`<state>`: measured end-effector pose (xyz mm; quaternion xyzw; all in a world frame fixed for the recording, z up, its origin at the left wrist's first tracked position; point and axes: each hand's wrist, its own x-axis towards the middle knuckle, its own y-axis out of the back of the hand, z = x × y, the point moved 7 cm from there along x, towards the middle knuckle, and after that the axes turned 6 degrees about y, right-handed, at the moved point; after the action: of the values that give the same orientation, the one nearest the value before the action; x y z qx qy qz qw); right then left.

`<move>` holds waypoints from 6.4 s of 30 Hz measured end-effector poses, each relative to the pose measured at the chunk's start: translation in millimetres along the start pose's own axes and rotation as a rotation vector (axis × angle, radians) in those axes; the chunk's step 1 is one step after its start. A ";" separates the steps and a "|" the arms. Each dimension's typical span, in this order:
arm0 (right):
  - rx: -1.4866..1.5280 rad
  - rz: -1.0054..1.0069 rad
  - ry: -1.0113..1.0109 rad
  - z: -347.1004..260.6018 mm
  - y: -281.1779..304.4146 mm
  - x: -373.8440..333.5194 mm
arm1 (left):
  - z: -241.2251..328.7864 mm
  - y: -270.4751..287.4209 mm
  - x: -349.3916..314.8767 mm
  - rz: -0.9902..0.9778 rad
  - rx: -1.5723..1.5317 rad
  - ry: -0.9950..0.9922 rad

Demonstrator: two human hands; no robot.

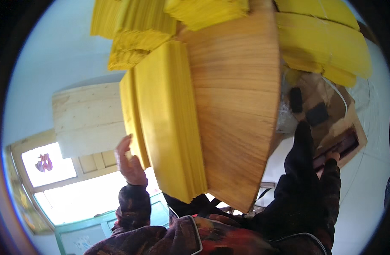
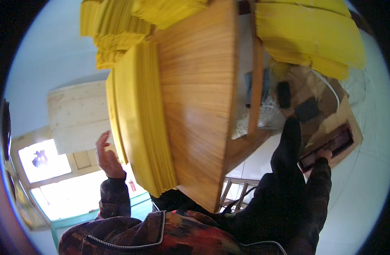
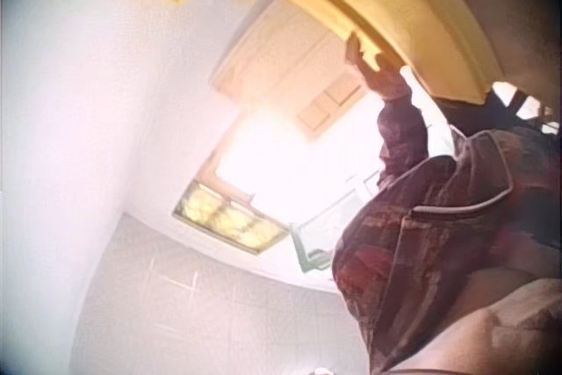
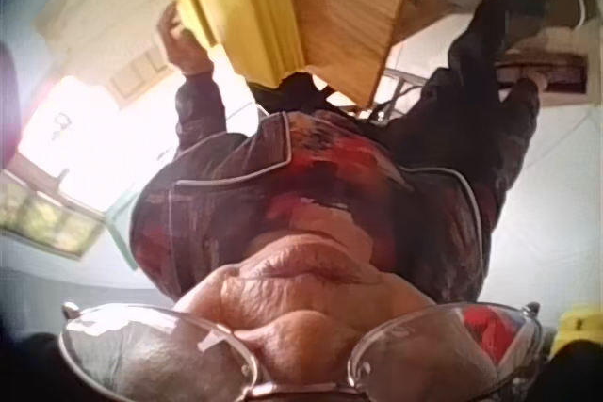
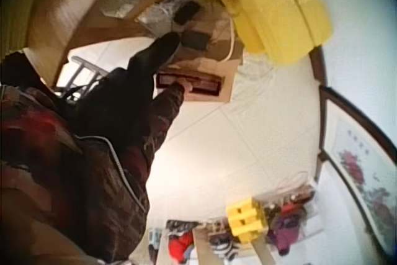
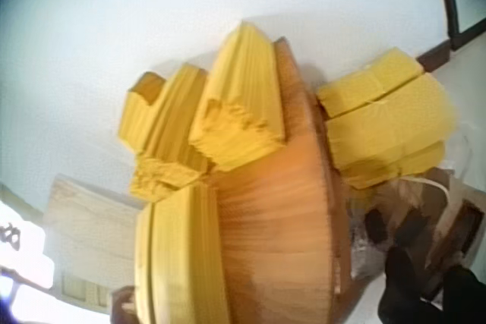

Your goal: The person folds yellow paper sheets on a wooden table using a dark rectangular tool to press the creases. They repeatedly fold, align, and stack the sheets into neat piles, then gather a large stack and place it into a cardboard box.

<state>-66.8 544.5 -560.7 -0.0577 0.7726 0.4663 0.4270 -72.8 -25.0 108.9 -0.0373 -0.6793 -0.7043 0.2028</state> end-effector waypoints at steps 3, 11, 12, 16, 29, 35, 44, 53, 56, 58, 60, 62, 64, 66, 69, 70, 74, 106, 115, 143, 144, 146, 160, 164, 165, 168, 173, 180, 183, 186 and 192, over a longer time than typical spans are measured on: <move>0.399 -0.154 0.016 -3.5 7.6 -14.3 | 29.9 6.4 -23.7 -0.077 -0.207 -0.031; -0.205 -0.261 0.076 13.3 -32.6 36.0 | 8.4 -21.9 -44.8 -0.267 -0.504 0.279; -0.303 -0.185 0.105 17.7 -37.7 43.7 | 7.4 -23.5 -45.7 -0.272 -0.517 0.290; -0.454 -0.083 0.305 20.9 -40.0 47.7 | 8.0 -29.1 -52.3 -0.318 -0.681 0.358; 1.108 0.186 0.142 -1.7 183.6 -138.1 | -3.9 -23.2 -68.9 -0.298 -0.773 0.240; 1.067 0.084 0.704 -202.7 336.2 -330.9 | -3.8 -19.8 -76.5 -0.210 -0.776 0.098; 0.653 -0.053 1.146 -453.8 304.1 -524.5 | -32.1 -52.3 -99.6 -0.263 -1.276 0.314; -0.165 0.543 1.142 -529.4 264.4 -570.1 | -32.0 -57.7 -99.0 -0.301 -1.397 0.284; -0.244 0.564 1.122 -533.7 256.4 -573.8 | -32.4 -57.6 -99.3 -0.285 -1.387 0.260; -0.271 0.564 1.113 -534.6 252.0 -573.9 | -34.5 -58.1 -99.9 -0.265 -1.370 0.249; -0.289 0.559 1.064 -534.1 248.7 -571.6 | -36.2 -61.4 -100.4 -0.279 -1.356 0.259; -0.339 0.557 1.062 -536.7 246.0 -572.3 | -37.2 -63.0 -100.1 -0.270 -1.375 0.253; -0.374 0.553 1.051 -538.9 244.3 -572.4 | -37.4 -65.5 -99.8 -0.267 -1.382 0.254; -0.385 0.555 1.064 -541.6 242.6 -573.1 | -37.5 -68.3 -99.7 -0.270 -1.374 0.262; -0.334 0.567 1.079 -542.9 240.5 -571.3 | -36.6 -70.4 -98.9 -0.273 -1.424 0.266; -0.342 0.564 1.077 -543.2 238.6 -569.3 | -36.7 -69.7 -98.8 -0.263 -1.416 0.256; -0.366 0.537 1.055 -543.6 231.2 -559.5 | -36.4 -71.1 -98.7 -0.280 -1.394 0.249; 1.362 -0.304 1.131 -385.1 294.3 -480.8 | -39.8 -80.3 -25.1 -0.246 -0.989 0.442; 1.573 -0.308 0.754 -258.1 221.5 -456.6 | -29.7 -67.3 -4.8 -0.173 -0.821 0.478; 1.284 -0.148 0.921 -262.0 223.4 -450.6 | -189.2 -37.5 10.0 -0.182 -1.422 0.497; 1.375 -0.247 0.946 -265.1 221.2 -451.3 | -195.1 -40.4 9.8 -0.184 -1.420 0.517; 1.477 -0.277 0.827 -262.2 216.1 -442.9 | -203.5 -49.2 11.1 -0.189 -1.394 0.516; 1.196 -0.290 0.996 -336.4 240.1 -496.5 | -213.4 -38.5 9.3 -0.102 -0.575 0.503; 0.825 -0.035 1.104 -409.5 261.3 -523.1 | -177.9 36.8 -15.5 0.339 -0.430 0.270; 0.729 0.124 1.251 -434.3 267.4 -535.6 | -170.0 43.0 -23.1 0.316 -0.574 0.280; 0.375 0.283 1.184 -488.3 260.8 -543.2 | -123.6 42.2 -62.0 0.225 -0.977 0.297; -0.178 0.605 1.092 -526.9 244.9 -557.9 | -52.6 12.2 -112.4 -0.210 -1.187 0.084; -0.265 0.574 0.998 -538.0 228.4 -556.6 | -48.5 -22.5 -137.2 -0.394 -1.204 0.149; -0.315 0.571 0.994 -542.5 222.5 -552.0 | -50.5 -28.7 -137.2 -0.392 -1.217 0.164; -0.349 0.618 1.000 -543.2 217.5 -549.4 | -52.6 -31.9 -133.8 -0.361 -1.246 0.181; -0.407 0.547 0.934 -539.9 204.3 -543.9 | -47.5 -32.2 -108.2 -0.197 -1.271 0.249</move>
<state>-151.6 74.9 72.8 -0.1368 0.7607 0.6240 -0.1152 25.9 -45.9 39.5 -0.0058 -0.1025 -0.9829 0.1530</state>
